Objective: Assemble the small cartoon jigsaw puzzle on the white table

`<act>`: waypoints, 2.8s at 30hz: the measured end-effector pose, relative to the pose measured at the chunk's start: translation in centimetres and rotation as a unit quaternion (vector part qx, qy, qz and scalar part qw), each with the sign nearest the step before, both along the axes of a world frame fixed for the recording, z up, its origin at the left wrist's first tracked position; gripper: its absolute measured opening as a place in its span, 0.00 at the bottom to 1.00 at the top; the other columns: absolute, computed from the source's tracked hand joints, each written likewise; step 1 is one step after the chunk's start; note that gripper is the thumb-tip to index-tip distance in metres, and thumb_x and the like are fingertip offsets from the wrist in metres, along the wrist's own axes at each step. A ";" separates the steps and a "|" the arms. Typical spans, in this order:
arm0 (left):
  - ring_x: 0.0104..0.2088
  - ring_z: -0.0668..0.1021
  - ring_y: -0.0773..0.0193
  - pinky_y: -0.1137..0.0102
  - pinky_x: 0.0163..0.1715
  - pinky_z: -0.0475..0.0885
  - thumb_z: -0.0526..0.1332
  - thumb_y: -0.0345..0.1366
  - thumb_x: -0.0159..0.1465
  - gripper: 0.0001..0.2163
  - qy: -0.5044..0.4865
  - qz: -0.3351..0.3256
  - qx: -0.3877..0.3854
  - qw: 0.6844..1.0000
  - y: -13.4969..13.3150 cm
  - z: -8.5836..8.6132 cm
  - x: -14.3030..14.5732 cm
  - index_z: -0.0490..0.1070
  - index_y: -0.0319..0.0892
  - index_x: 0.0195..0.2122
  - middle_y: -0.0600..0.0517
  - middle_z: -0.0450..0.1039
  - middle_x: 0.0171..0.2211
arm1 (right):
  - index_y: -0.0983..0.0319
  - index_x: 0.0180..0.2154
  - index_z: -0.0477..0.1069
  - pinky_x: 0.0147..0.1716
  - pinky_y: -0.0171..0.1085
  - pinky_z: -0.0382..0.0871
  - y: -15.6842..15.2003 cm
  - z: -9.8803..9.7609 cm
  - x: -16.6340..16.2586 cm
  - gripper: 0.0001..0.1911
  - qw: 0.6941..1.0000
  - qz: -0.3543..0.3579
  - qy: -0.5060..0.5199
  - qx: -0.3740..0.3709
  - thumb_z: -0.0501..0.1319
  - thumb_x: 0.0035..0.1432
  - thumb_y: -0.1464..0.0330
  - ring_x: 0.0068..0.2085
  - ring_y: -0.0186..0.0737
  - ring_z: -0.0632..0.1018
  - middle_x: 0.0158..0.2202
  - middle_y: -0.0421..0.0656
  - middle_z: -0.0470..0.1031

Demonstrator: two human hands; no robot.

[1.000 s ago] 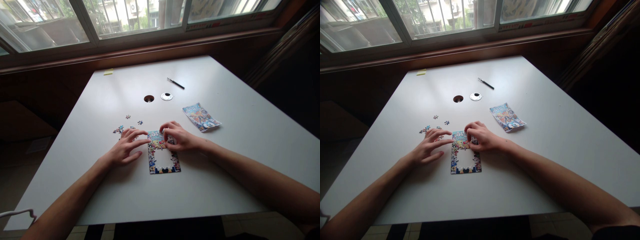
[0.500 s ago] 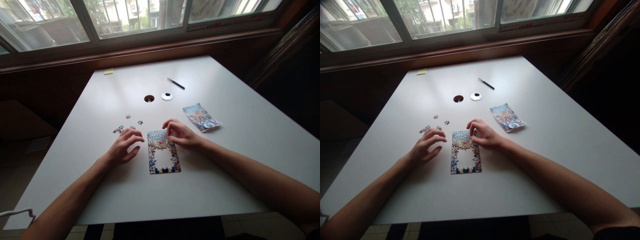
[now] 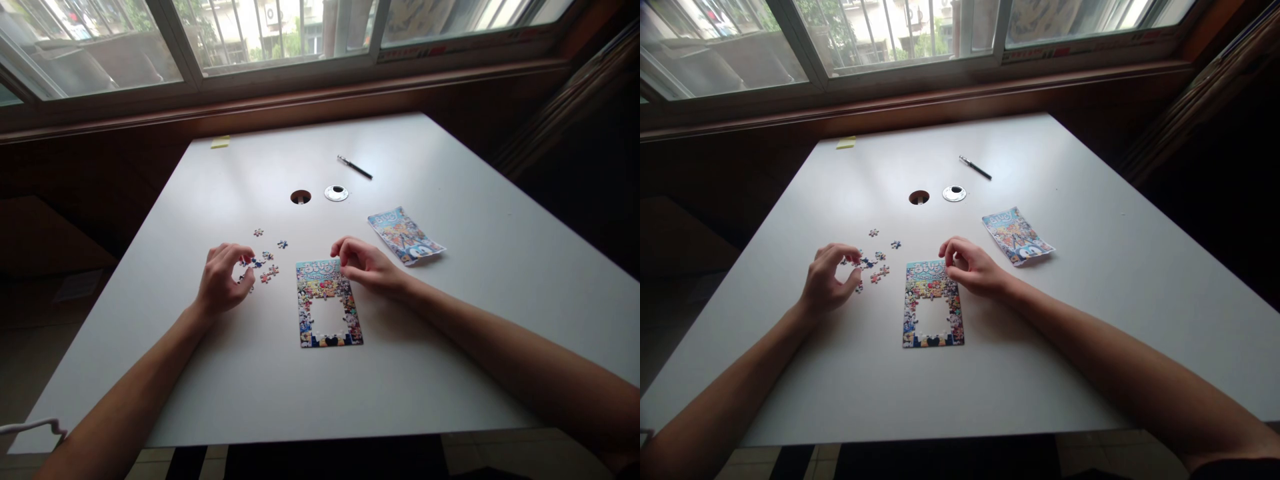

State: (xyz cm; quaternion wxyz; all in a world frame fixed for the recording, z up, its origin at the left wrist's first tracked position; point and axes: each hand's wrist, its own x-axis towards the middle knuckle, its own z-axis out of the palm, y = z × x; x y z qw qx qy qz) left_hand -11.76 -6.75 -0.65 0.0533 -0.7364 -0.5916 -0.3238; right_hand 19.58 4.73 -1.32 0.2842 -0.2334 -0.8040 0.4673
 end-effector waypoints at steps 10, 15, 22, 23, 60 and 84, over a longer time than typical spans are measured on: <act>0.43 0.78 0.55 0.56 0.54 0.62 0.59 0.31 0.55 0.22 -0.035 0.072 -0.056 0.995 0.2 -0.2 -0.7 0.63 0.44 0.52 0.51 0.75 0.43 | 0.60 0.29 0.64 0.41 0.42 0.67 0.0 0.0 0.0 0.05 1.000 0.009 0.023 -0.015 0.59 0.50 0.74 0.43 0.44 0.72 0.42 0.46 0.71; 0.47 0.77 0.54 0.56 0.57 0.61 0.57 0.30 0.54 0.22 -0.054 0.093 -0.070 0.992 0.2 -0.2 -1.0 0.65 0.46 0.53 0.51 0.75 0.48 | 0.60 0.28 0.64 0.41 0.42 0.66 0.0 0.0 -0.1 0.05 0.999 0.010 0.034 -0.025 0.58 0.49 0.75 0.42 0.44 0.72 0.41 0.46 0.70; 0.49 0.77 0.54 0.56 0.59 0.62 0.55 0.30 0.54 0.24 -0.087 0.092 -0.076 0.989 0.3 -0.1 -1.3 0.66 0.46 0.53 0.52 0.76 0.50 | 0.59 0.27 0.64 0.42 0.43 0.65 -0.1 0.2 -0.2 0.06 0.998 0.013 0.045 -0.048 0.58 0.47 0.76 0.44 0.45 0.71 0.41 0.46 0.70; 0.50 0.77 0.54 0.56 0.59 0.62 0.55 0.30 0.54 0.24 -0.092 0.091 -0.078 0.989 0.3 0.0 -1.3 0.66 0.46 0.53 0.52 0.76 0.50 | 0.59 0.27 0.64 0.42 0.43 0.65 -0.1 0.3 -0.2 0.06 0.998 0.013 0.047 -0.048 0.58 0.47 0.76 0.44 0.45 0.72 0.41 0.46 0.70; 0.55 0.76 0.52 0.53 0.59 0.63 0.53 0.28 0.52 0.31 -0.171 0.070 -0.089 0.979 0.4 -0.1 -1.7 0.63 0.46 0.59 0.52 0.76 0.53 | 0.59 0.27 0.64 0.41 0.42 0.65 0.0 -0.1 -0.1 0.07 0.997 0.018 0.048 -0.061 0.60 0.49 0.77 0.45 0.45 0.71 0.41 0.45 0.70; 0.51 0.74 0.52 0.55 0.57 0.60 0.60 0.33 0.58 0.10 -0.012 0.074 -0.078 0.994 0.1 -0.2 -0.8 0.75 0.47 0.40 0.51 0.76 0.48 | 0.60 0.26 0.66 0.42 0.42 0.66 -0.1 0.3 -0.3 0.06 0.998 0.013 0.038 -0.051 0.60 0.49 0.75 0.44 0.45 0.72 0.41 0.45 0.70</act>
